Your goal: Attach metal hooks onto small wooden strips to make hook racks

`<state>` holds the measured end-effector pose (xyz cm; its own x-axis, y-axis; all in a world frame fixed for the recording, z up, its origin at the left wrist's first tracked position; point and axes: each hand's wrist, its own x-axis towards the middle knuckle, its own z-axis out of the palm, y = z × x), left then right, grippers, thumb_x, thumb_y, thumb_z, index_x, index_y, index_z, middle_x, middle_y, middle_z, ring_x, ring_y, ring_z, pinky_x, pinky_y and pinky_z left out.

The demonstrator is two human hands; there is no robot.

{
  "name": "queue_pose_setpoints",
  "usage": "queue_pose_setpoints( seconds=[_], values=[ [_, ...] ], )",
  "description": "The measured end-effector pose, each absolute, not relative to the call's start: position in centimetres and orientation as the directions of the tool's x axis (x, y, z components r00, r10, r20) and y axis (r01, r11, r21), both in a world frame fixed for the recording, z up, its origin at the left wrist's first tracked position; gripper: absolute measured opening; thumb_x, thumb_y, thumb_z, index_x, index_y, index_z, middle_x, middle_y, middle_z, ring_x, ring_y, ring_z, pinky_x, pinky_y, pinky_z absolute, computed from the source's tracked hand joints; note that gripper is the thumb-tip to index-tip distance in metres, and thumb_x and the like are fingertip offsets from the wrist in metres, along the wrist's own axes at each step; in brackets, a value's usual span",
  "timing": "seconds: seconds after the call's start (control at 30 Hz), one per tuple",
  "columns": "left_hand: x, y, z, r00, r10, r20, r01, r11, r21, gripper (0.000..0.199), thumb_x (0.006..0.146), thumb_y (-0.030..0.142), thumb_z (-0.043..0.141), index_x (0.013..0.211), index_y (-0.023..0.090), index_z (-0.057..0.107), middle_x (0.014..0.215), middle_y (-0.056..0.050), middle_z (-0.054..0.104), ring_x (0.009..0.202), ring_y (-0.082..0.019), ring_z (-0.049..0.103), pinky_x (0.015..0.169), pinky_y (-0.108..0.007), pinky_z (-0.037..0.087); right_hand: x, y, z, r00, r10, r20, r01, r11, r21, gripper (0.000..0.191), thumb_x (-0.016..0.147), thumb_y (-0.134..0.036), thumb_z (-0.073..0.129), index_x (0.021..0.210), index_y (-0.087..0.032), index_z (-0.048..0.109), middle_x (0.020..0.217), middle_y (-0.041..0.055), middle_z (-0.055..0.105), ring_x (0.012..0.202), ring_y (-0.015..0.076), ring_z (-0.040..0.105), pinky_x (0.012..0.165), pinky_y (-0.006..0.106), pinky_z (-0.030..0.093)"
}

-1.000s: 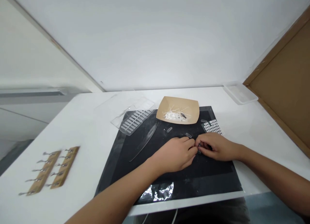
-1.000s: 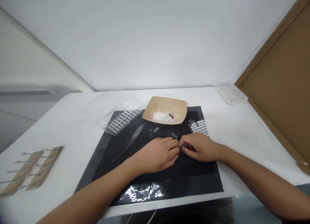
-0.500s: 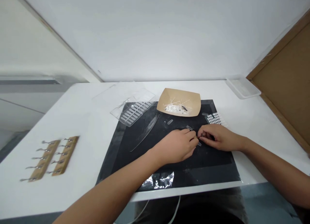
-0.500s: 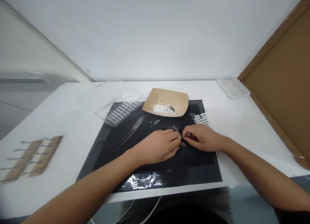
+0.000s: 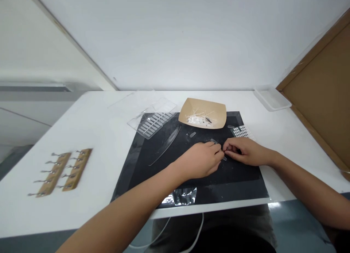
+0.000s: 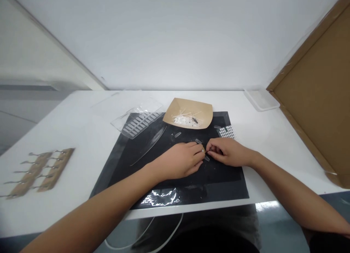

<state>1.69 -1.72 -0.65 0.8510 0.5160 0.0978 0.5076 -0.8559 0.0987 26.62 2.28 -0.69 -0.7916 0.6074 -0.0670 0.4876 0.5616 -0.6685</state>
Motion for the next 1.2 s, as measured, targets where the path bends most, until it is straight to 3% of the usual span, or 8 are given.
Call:
queue_pose_setpoints(
  seconds=[0.53,0.77,1.2],
  values=[
    [1.9,-1.8,-1.5,0.831,0.538,0.139,0.532,-0.843,0.083,0.017,0.102,0.028,0.058,0.106,0.014,0.068,0.105,-0.012,0.070,0.098,-0.027,0.067,0.081,-0.037,0.055,27.0,2.8,-1.3,-0.753,0.654,-0.080,0.495,0.482,-0.723,0.023,0.105,-0.042,0.058,0.110,-0.020,0.066,0.080,-0.0010,0.063,0.068,0.0138,0.055,0.062,0.024,0.043],
    [2.1,-1.8,-1.5,0.818,0.558,0.141,0.552,-0.830,0.087,0.017,0.101,0.029,0.059,0.102,0.014,0.068,0.107,-0.011,0.071,0.097,-0.026,0.068,0.081,-0.037,0.056,26.1,2.4,-2.3,-0.708,0.706,0.000,0.546,0.546,-0.635,0.013,0.101,-0.032,0.060,0.103,-0.020,0.066,0.076,-0.0026,0.063,0.065,0.0128,0.054,0.062,0.024,0.039],
    [1.8,-1.6,-1.1,0.830,0.548,0.107,0.538,-0.836,0.111,0.016,0.102,0.029,0.057,0.104,0.015,0.066,0.107,-0.010,0.069,0.097,-0.026,0.067,0.085,-0.038,0.057,26.2,2.2,-1.5,-0.756,0.655,0.013,0.521,0.613,-0.594,0.009,0.100,-0.023,0.059,0.106,-0.021,0.066,0.082,-0.0014,0.065,0.070,0.0140,0.058,0.067,0.025,0.041]
  ],
)
